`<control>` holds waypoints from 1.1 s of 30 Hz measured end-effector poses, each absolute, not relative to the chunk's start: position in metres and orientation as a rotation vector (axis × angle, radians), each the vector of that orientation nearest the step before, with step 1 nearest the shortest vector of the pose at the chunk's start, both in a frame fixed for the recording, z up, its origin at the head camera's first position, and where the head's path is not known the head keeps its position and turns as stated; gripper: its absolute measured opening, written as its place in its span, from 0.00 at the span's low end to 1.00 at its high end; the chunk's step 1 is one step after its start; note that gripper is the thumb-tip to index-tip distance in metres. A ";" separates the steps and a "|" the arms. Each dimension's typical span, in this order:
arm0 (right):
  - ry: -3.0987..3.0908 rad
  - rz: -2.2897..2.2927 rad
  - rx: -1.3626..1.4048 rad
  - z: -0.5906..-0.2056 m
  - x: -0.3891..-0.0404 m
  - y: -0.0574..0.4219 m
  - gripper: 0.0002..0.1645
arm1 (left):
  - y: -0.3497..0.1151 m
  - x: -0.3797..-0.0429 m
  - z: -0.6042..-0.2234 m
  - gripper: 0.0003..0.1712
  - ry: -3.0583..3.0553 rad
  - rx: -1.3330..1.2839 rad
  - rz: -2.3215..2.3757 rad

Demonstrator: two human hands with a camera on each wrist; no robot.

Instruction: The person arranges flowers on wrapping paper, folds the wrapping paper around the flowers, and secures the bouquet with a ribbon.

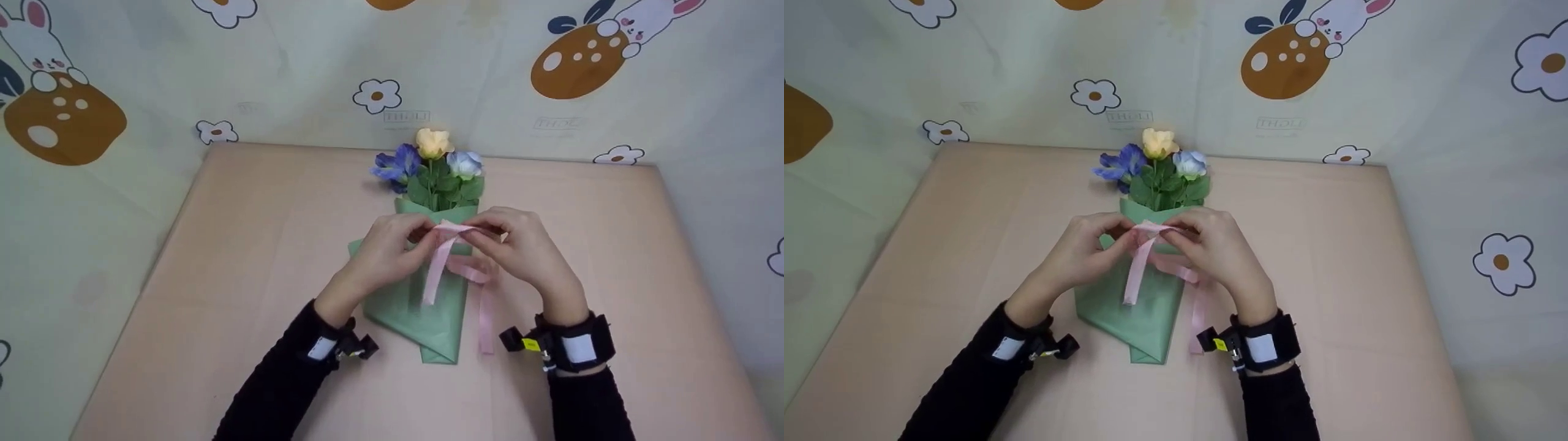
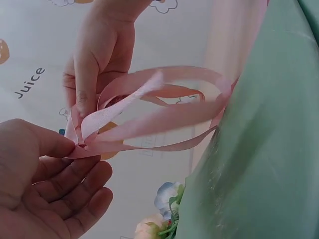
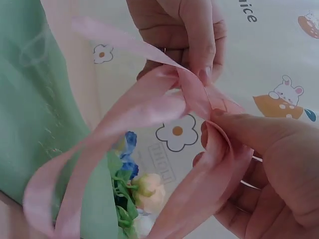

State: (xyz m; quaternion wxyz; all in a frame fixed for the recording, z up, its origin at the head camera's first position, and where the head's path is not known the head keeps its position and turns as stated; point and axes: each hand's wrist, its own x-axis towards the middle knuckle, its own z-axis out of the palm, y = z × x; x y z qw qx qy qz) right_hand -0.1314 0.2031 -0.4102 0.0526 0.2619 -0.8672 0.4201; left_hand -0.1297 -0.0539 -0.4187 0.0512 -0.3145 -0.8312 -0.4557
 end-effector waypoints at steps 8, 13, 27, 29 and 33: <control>-2.659 1.291 0.760 -0.409 -0.135 0.226 0.05 | -0.073 -0.139 -0.413 0.08 -2.520 -0.789 -1.542; -2.705 1.218 0.650 -0.408 -0.137 0.242 0.06 | -0.088 -0.147 -0.410 0.08 -2.470 -0.633 -1.783; -2.879 0.970 -0.057 -0.413 -0.140 0.281 0.12 | -0.158 -0.160 -0.410 0.15 -2.958 0.120 -1.034; -2.899 0.949 -0.123 -0.416 -0.140 0.283 0.12 | -0.166 -0.159 -0.409 0.17 -3.020 0.113 -0.956; -2.953 0.957 -0.173 -0.421 -0.143 0.285 0.10 | -0.171 -0.159 -0.409 0.17 -3.136 0.031 -0.896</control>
